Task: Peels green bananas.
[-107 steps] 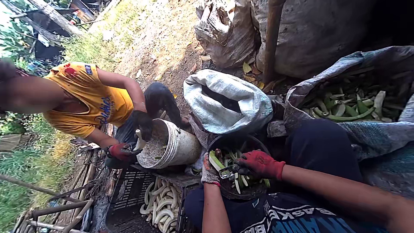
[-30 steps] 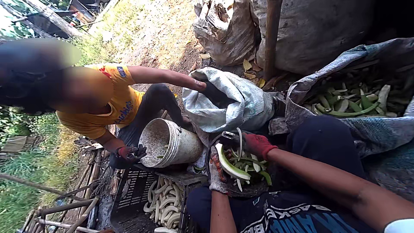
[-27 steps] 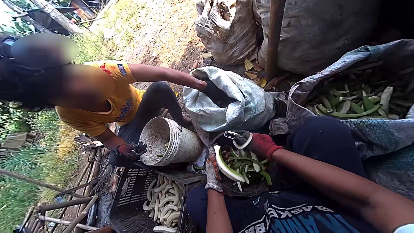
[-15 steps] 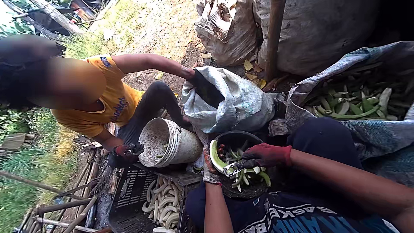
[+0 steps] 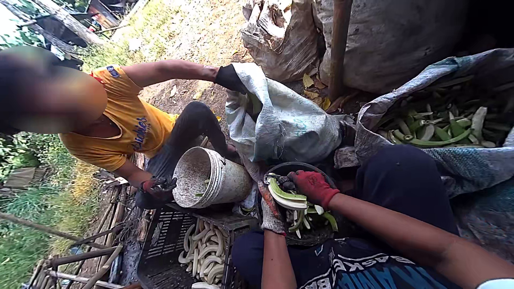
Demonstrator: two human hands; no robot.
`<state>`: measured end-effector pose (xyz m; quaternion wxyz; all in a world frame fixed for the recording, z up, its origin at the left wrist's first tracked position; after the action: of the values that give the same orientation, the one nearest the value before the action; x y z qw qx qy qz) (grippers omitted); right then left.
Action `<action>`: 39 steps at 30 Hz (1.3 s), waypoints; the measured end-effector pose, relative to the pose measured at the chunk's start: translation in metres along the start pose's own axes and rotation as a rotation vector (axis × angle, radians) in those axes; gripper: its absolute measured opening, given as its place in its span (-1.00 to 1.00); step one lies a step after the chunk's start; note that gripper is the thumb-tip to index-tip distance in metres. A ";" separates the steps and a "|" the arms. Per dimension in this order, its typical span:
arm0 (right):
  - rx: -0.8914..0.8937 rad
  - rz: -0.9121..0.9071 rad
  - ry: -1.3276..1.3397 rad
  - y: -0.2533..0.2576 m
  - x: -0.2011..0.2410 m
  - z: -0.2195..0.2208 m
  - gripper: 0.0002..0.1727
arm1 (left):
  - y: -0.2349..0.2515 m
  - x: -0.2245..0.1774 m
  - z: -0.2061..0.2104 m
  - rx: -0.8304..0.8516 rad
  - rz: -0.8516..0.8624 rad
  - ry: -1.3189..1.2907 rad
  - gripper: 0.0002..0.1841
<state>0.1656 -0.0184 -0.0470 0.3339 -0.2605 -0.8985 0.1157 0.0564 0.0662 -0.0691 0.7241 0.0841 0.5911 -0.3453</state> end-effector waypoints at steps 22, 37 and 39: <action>0.238 -0.384 0.357 -0.053 -0.019 0.010 -0.64 | 0.002 -0.002 -0.019 -0.173 -0.068 -0.283 -0.46; 0.067 -0.314 -0.022 -0.011 -0.008 0.001 -0.60 | -0.008 -0.009 0.003 0.106 -0.023 -0.240 -0.54; 0.053 -0.325 -0.036 -0.009 -0.005 -0.002 -0.60 | -0.008 -0.017 -0.002 0.092 0.029 -0.110 -0.54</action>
<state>0.1666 -0.0290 -0.0451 0.3388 -0.1006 -0.9313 0.0885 0.0493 0.0680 -0.0517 0.7559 0.1067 0.5326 -0.3655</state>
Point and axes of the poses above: each hand's wrist, its own y-axis towards the middle knuckle, its own z-axis out of the palm, x = y × z, the point moved 7 cm from there along y, towards the middle knuckle, and after that the axes turned 1 degree about y, right-handed, at the moved point
